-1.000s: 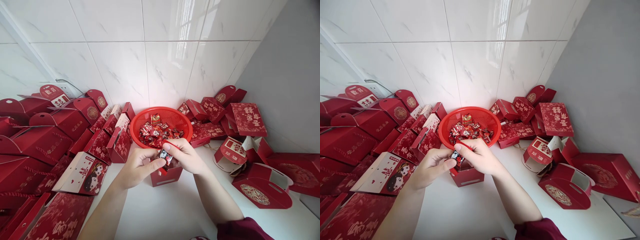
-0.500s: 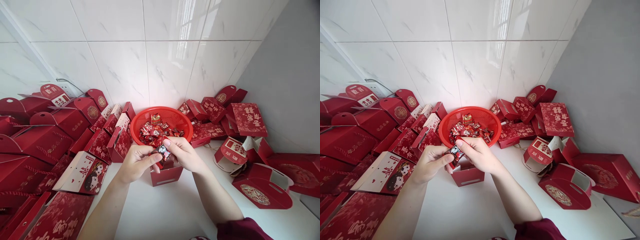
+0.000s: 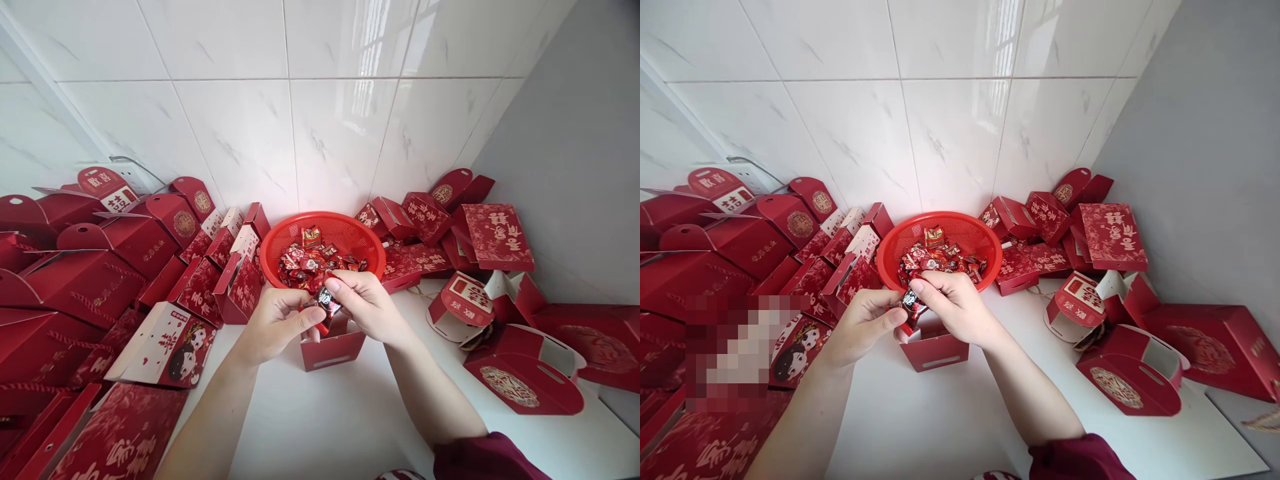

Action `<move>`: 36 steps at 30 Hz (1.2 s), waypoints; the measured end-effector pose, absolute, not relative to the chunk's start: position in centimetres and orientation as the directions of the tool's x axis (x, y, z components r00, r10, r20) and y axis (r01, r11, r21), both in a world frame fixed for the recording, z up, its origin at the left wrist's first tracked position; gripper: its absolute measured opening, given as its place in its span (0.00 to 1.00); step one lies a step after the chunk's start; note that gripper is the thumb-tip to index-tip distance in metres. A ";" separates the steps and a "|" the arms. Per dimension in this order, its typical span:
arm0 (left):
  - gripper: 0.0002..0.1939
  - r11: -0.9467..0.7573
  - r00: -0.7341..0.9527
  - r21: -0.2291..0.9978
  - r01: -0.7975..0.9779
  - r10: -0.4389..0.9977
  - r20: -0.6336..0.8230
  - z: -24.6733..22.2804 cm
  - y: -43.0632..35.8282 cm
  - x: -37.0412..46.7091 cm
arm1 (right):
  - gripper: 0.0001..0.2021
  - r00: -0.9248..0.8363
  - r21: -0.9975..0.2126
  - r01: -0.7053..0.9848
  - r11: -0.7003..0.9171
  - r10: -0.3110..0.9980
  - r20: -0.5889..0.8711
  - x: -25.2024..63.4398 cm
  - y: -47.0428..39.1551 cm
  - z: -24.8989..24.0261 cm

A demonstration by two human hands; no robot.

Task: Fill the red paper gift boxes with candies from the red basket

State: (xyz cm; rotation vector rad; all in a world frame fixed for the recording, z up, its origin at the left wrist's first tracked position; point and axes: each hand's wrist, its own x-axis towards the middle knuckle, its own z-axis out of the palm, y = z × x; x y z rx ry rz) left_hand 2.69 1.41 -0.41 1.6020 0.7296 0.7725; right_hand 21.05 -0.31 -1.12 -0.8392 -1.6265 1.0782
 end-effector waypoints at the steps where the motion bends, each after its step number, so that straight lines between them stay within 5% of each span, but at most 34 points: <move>1: 0.19 -0.147 0.582 0.988 0.046 0.808 0.092 -0.4 1.4 2.7 | 0.21 -0.256 -0.913 0.073 0.402 0.892 0.372 21.0 -0.3 -1.1; 6: 0.16 -0.242 0.521 0.968 0.069 0.836 0.172 -0.5 0.9 2.8 | 0.22 -0.048 -0.812 0.272 0.517 0.850 0.525 20.9 -0.3 -1.4; 14: 0.14 -0.319 0.530 0.946 0.054 0.812 0.243 -0.7 0.6 2.4 | 0.20 -0.191 -0.931 -0.047 0.362 0.912 0.364 21.0 0.0 -1.6; 22: 0.07 -0.555 0.530 0.779 0.292 0.772 0.351 0.0 1.4 2.5 | 0.10 -0.107 -0.916 -0.069 0.396 0.909 0.402 22.0 -0.2 -0.7; 29: 0.14 -0.534 0.703 0.600 0.596 0.709 -0.066 -0.6 2.2 1.9 | 0.11 0.204 -0.792 0.141 0.594 0.765 0.610 25.2 0.1 -0.4; 36: 0.19 -0.564 0.692 0.551 0.615 0.721 -0.035 -0.4 2.2 1.8 | 0.13 0.316 -0.660 0.208 0.722 0.589 0.744 26.1 -1.2 0.6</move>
